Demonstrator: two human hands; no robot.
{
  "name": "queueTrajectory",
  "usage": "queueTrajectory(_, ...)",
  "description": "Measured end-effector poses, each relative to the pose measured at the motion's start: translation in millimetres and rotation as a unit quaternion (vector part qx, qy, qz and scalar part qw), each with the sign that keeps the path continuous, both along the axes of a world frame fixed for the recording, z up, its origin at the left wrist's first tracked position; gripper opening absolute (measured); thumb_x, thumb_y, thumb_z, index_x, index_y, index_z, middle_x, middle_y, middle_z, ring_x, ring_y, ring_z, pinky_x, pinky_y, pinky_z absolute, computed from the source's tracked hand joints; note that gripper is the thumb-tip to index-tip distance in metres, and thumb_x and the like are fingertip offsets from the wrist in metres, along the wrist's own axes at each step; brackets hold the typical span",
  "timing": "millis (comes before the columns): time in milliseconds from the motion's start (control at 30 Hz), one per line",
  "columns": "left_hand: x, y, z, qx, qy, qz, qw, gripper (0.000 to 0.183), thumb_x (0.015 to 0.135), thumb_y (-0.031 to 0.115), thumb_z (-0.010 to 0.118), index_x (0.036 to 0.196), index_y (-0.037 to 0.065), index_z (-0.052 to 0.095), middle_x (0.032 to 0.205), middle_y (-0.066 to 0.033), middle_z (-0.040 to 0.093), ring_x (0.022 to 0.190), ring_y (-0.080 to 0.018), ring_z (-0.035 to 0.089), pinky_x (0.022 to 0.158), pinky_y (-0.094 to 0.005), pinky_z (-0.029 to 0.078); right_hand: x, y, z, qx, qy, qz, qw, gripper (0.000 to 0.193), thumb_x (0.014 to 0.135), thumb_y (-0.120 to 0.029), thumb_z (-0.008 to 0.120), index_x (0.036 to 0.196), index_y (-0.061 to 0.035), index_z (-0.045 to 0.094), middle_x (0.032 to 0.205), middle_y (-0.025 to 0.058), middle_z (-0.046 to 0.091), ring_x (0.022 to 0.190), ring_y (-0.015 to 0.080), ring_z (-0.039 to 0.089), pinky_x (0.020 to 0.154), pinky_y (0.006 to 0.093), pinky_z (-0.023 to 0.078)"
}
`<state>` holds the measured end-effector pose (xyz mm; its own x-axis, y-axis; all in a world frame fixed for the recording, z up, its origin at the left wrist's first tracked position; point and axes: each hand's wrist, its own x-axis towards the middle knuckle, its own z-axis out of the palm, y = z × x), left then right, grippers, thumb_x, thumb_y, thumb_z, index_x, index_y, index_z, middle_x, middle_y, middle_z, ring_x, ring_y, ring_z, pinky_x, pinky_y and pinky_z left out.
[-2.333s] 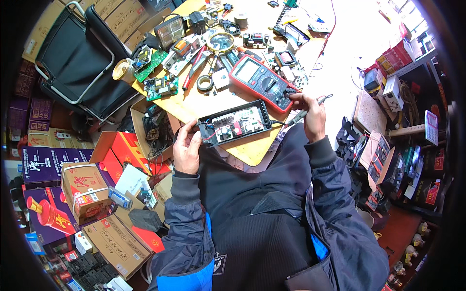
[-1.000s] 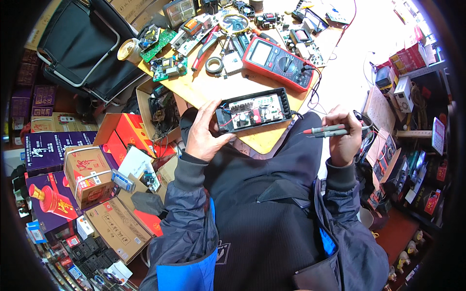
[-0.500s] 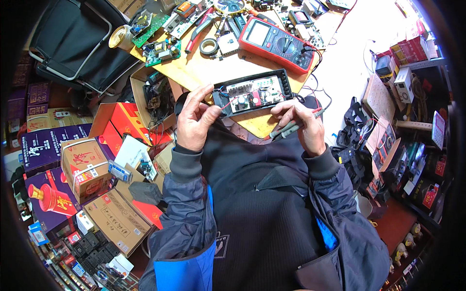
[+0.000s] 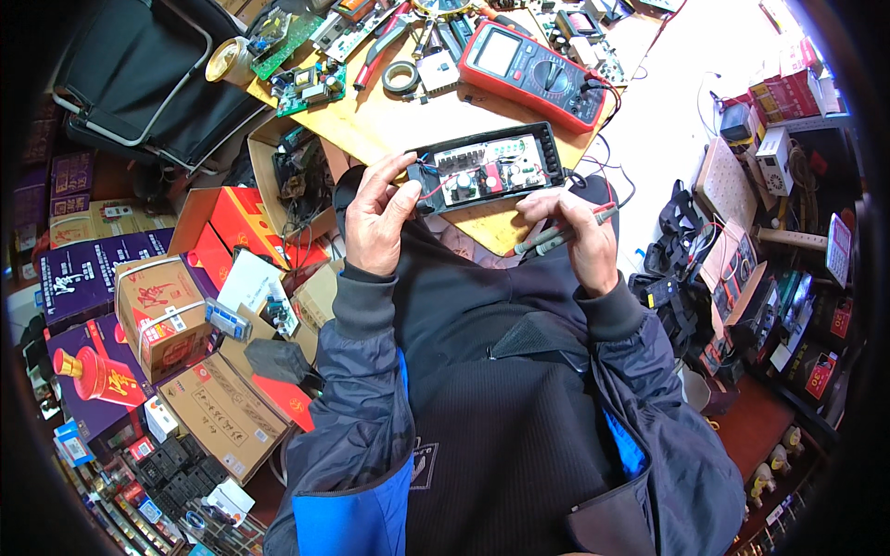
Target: The person tests a small electronic device using a multimeter and a magnifying glass. They connect probes to the device, observe the multimeter display, and inspect components closely. The person handles the device, probes, and magnifying glass throughout the clip.
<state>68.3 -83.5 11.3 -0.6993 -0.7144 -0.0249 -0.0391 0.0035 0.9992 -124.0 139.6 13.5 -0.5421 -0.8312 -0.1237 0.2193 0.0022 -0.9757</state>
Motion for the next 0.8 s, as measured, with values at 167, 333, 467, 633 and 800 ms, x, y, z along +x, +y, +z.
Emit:
queueTrajectory(167, 0.0, -1.3, -9.1, 0.053, 0.001, 0.012, 0.999, 0.057, 0.104, 0.02, 0.074, 0.153, 0.0, 0.057, 0.107, 0.0007, 0.062, 0.084, -0.0046, 0.053, 0.076, -0.0212, 0.045, 2.0, -1.0, -1.6, -0.005, -0.024, -0.029, 0.999, 0.052, 0.114, -0.032, 0.04, 0.129, 0.0062, 0.072, 0.117, 0.0163, 0.079, 0.098, 0.0173, 0.071, 0.095, 0.0312, 0.054)
queueTrajectory(333, 0.3, -2.0, -11.9, 0.07, 0.018, 0.006, 0.997, 0.063, 0.103, 0.024, 0.075, 0.156, 0.0, 0.053, 0.099, 0.002, 0.061, 0.083, -0.0046, 0.052, 0.076, -0.0211, 0.045, -1.8, -2.9, -5.6, 0.016, -0.004, -0.034, 0.999, 0.053, 0.113, -0.031, 0.04, 0.127, 0.0067, 0.073, 0.11, 0.016, 0.08, 0.097, 0.0165, 0.072, 0.092, 0.0296, 0.056)
queueTrajectory(467, -0.5, -2.5, -10.1, 0.073, 0.019, 0.009, 0.997, 0.061, 0.103, 0.023, 0.075, 0.155, -0.001, 0.054, 0.101, 0.0016, 0.061, 0.083, -0.0046, 0.053, 0.077, -0.0212, 0.045, -1.4, -3.1, -7.2, 0.016, 0.0, -0.041, 0.999, 0.052, 0.113, -0.03, 0.039, 0.127, 0.0073, 0.073, 0.111, 0.0169, 0.08, 0.098, 0.0175, 0.073, 0.093, 0.0303, 0.056)
queueTrajectory(633, -1.5, -1.9, -9.4, 0.063, 0.015, 0.017, 0.998, 0.059, 0.102, 0.023, 0.076, 0.152, -0.002, 0.057, 0.105, 0.0006, 0.062, 0.084, -0.0048, 0.053, 0.079, -0.0214, 0.047, -1.9, -3.3, -5.8, 0.01, -0.001, -0.044, 0.999, 0.053, 0.113, -0.029, 0.039, 0.126, 0.0085, 0.073, 0.11, 0.0179, 0.08, 0.099, 0.0186, 0.073, 0.094, 0.0311, 0.056)
queueTrajectory(800, -0.1, -2.9, -8.0, 0.011, -0.009, 0.016, 1.0, 0.054, 0.104, 0.024, 0.074, 0.149, -0.002, 0.06, 0.108, -0.0001, 0.063, 0.086, -0.0053, 0.056, 0.08, -0.022, 0.049, -2.0, -3.2, -6.1, 0.013, -0.004, -0.047, 0.999, 0.052, 0.113, -0.029, 0.039, 0.125, 0.0086, 0.073, 0.11, 0.0181, 0.08, 0.099, 0.019, 0.073, 0.094, 0.0314, 0.056)
